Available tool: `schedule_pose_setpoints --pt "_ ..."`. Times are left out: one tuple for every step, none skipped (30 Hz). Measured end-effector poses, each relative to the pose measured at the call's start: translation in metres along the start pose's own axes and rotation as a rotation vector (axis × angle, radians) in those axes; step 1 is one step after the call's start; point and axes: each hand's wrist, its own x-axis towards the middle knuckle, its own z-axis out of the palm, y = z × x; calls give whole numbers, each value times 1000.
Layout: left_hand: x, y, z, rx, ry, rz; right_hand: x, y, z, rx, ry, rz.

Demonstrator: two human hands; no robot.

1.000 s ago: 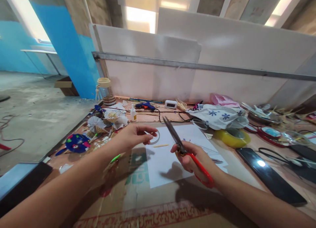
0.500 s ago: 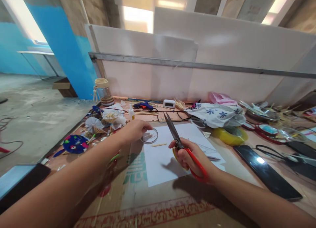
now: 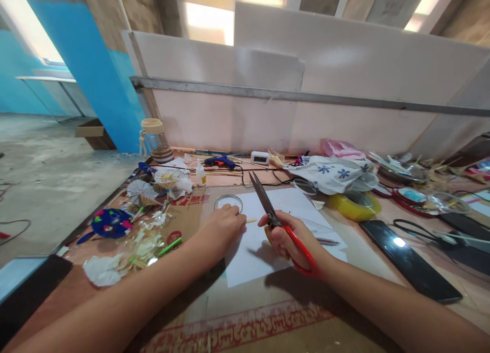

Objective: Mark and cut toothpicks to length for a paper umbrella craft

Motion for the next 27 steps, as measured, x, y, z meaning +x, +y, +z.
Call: schedule_pose_setpoints --pt "-1 3 2 22 1 3 0 0 0 5 -4 5" --pt "-1 5 4 42 5 4 0 0 0 5 -10 9" --pt "-2 6 6 62 12 3 0 0 0 2 -14 12" --pt "-2 7 7 81 25 0 0 0 0 -6 -17 12" --pt "-3 7 10 98 41 -6 0 0 0 -16 -23 10" --pt "-3 7 12 114 60 -15 0 -1 0 -25 -28 6" --pt "-4 6 16 128 80 -24 -1 -1 0 -30 -31 2" --pt "-4 5 19 139 99 -33 -1 -1 0 -32 -32 3" --pt "-4 4 22 149 114 -36 -1 -2 0 -32 -31 10" --pt "-4 3 25 157 128 -37 -1 -2 0 -30 -28 16" --pt "-4 1 28 163 140 -35 -1 -2 0 -28 -22 21" --pt "-3 0 30 168 149 -32 -1 -3 0 -25 -20 25" --pt "-2 -1 31 172 157 -30 0 -3 0 -23 -25 29" --pt "-2 -2 32 176 162 -25 0 -4 0 -18 -32 31" --pt "-2 -2 31 180 163 -17 0 -5 0 -8 -38 32" --pt "-3 -1 30 185 161 -1 0 -5 0 1 -43 35" --pt "-4 1 29 187 155 22 -1 -5 -1 7 -46 43" --pt "-6 3 27 187 145 54 -1 -5 -1 10 -41 54" --pt "-9 7 25 182 136 91 -2 -4 -2 9 -29 64" --pt "-12 10 24 171 124 127 -3 -3 -3 8 -15 71" --pt "-16 14 24 153 110 166 -4 -2 -4 13 -3 74" --pt "-19 18 24 111 98 200 -5 -1 -5 28 13 76" --pt "-22 20 26 52 59 224 -5 0 -6 48 26 75" --pt "-25 22 28 2 36 244 -6 1 -7 69 34 76" --pt "-27 23 30 -40 32 262 -5 1 -7 90 39 80" --pt "-29 23 32 -70 44 271 -5 1 -7 108 44 88" --pt "-30 22 34 -86 65 275 -5 1 -7 120 51 96"
